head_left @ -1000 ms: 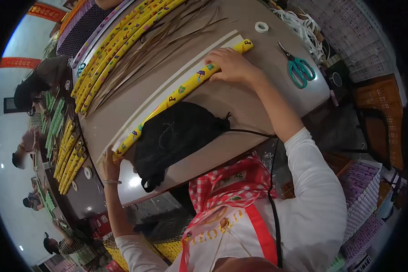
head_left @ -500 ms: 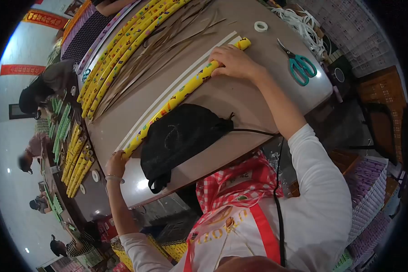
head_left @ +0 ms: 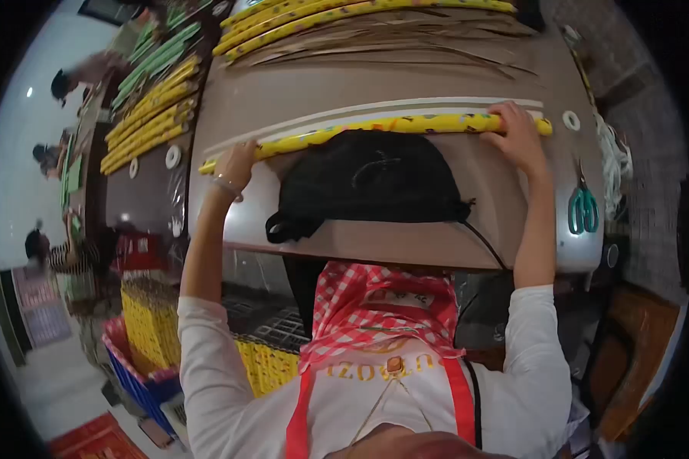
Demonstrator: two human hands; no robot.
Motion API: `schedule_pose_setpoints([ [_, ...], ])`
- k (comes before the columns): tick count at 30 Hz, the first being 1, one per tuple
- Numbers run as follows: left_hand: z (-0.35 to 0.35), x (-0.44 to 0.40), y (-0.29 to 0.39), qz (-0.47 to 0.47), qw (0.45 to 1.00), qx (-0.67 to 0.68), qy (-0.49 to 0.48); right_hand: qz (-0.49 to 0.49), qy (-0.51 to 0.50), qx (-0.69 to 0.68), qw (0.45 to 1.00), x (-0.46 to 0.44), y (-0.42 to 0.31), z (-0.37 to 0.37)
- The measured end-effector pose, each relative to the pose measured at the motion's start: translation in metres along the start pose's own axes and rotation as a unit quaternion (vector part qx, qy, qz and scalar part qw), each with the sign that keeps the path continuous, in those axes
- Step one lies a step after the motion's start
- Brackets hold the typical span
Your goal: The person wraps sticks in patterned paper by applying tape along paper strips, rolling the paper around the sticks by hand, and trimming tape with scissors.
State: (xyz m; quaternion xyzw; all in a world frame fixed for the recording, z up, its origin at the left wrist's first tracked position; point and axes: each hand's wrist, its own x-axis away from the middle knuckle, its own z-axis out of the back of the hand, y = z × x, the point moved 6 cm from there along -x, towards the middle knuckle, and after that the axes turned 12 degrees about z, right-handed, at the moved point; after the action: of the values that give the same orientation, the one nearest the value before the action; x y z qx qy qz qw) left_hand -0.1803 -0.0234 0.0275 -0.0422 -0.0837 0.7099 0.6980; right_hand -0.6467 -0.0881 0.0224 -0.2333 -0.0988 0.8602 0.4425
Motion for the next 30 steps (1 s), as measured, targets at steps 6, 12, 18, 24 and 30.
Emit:
schedule_pose_setpoints([
  [6,-0.007,-0.003,0.005,0.085,0.993,-0.042,-0.076,0.027,-0.020,-0.010,0.999,-0.006,-0.013,0.002],
  [12,-0.012,0.001,0.006,0.043,0.999,-0.011,-0.005,0.072,-0.014,0.019,0.997,-0.003,0.001,-0.005],
  [18,-0.015,0.004,0.006,0.060,0.997,0.004,0.056,0.010,-0.044,-0.045,0.998,-0.006,-0.010,-0.003],
  [24,-0.007,0.010,0.005,0.069,0.989,0.069,0.109,-0.008,-0.030,-0.047,0.998,-0.009,-0.018,0.002],
  [30,0.001,0.019,-0.006,0.073,0.968,0.169,0.173,-0.015,-0.025,-0.087,0.996,-0.010,-0.019,0.001],
])
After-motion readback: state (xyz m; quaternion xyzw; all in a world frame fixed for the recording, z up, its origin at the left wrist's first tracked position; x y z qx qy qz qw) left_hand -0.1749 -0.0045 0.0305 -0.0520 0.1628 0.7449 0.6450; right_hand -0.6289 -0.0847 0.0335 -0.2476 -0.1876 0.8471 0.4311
